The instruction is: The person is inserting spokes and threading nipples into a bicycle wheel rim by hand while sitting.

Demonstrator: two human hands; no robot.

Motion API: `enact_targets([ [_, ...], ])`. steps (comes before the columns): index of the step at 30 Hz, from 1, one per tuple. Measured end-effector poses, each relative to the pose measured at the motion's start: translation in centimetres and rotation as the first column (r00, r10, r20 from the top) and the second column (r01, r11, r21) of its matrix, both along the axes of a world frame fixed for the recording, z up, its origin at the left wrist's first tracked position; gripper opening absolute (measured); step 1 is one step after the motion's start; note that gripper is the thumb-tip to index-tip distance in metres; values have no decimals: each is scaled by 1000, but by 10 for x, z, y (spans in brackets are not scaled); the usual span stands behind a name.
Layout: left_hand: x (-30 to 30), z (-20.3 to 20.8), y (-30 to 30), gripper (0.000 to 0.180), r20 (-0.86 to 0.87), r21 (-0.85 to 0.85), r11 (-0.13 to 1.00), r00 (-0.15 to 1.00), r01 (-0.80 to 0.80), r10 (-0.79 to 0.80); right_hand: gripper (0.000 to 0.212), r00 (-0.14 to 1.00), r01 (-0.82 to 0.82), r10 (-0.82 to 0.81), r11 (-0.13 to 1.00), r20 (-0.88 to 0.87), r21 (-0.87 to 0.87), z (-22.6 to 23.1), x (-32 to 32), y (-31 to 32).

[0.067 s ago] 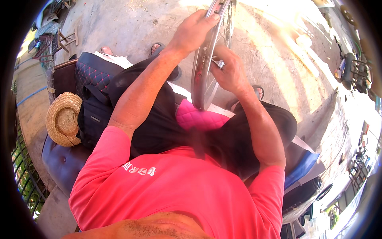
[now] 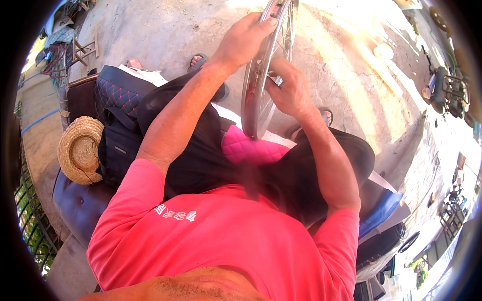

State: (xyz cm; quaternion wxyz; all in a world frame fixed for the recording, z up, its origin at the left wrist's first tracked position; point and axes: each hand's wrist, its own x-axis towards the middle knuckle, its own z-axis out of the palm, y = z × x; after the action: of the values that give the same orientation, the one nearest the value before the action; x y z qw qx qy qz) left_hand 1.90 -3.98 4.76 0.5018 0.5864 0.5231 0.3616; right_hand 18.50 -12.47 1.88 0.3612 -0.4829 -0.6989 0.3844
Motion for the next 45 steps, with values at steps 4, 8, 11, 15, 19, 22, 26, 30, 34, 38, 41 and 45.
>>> enact_targets([
  [4,-1,-2,1,54,49,14,1000,999,-3,3,27,1000,-4,5,998,-4,63,-2,1,0],
  [8,5,3,-3,55,86,107,994,996,-18,9,24,983,143,-152,986,-102,-85,-1,2,4],
  [11,7,0,-3,57,171,118,993,985,-15,-6,20,957,226,-250,960,-148,-164,8,3,15],
  [15,7,2,-4,55,158,41,999,987,35,-41,20,945,254,-285,949,-160,-186,2,-1,30],
  [19,5,0,-3,50,114,-43,996,991,74,-68,27,926,259,-317,928,-203,-267,-5,-1,37],
  [22,2,-2,-1,50,59,-10,999,997,41,-40,27,911,335,-374,916,-173,-219,4,-8,35],
  [26,-1,-3,4,50,17,50,998,1000,-23,22,25,952,296,-299,954,-62,-53,12,-6,24],
  [30,-2,-4,6,49,23,29,999,999,-37,36,25,975,174,-181,983,-130,-61,-4,-12,14],
  [34,1,-6,4,48,66,16,1000,998,-24,22,25,974,162,-180,977,-134,-137,-5,-12,13],
  [38,-1,3,4,49,59,-44,998,998,33,-30,26,989,136,-133,989,-64,49,-8,-7,16],
  [41,-3,0,6,49,81,-52,998,996,29,-25,29,996,82,-79,990,-32,112,-3,-7,18],
  [45,-3,2,4,47,74,-88,996,997,21,-15,25,990,110,-108,994,-93,22,-12,-8,18],
])
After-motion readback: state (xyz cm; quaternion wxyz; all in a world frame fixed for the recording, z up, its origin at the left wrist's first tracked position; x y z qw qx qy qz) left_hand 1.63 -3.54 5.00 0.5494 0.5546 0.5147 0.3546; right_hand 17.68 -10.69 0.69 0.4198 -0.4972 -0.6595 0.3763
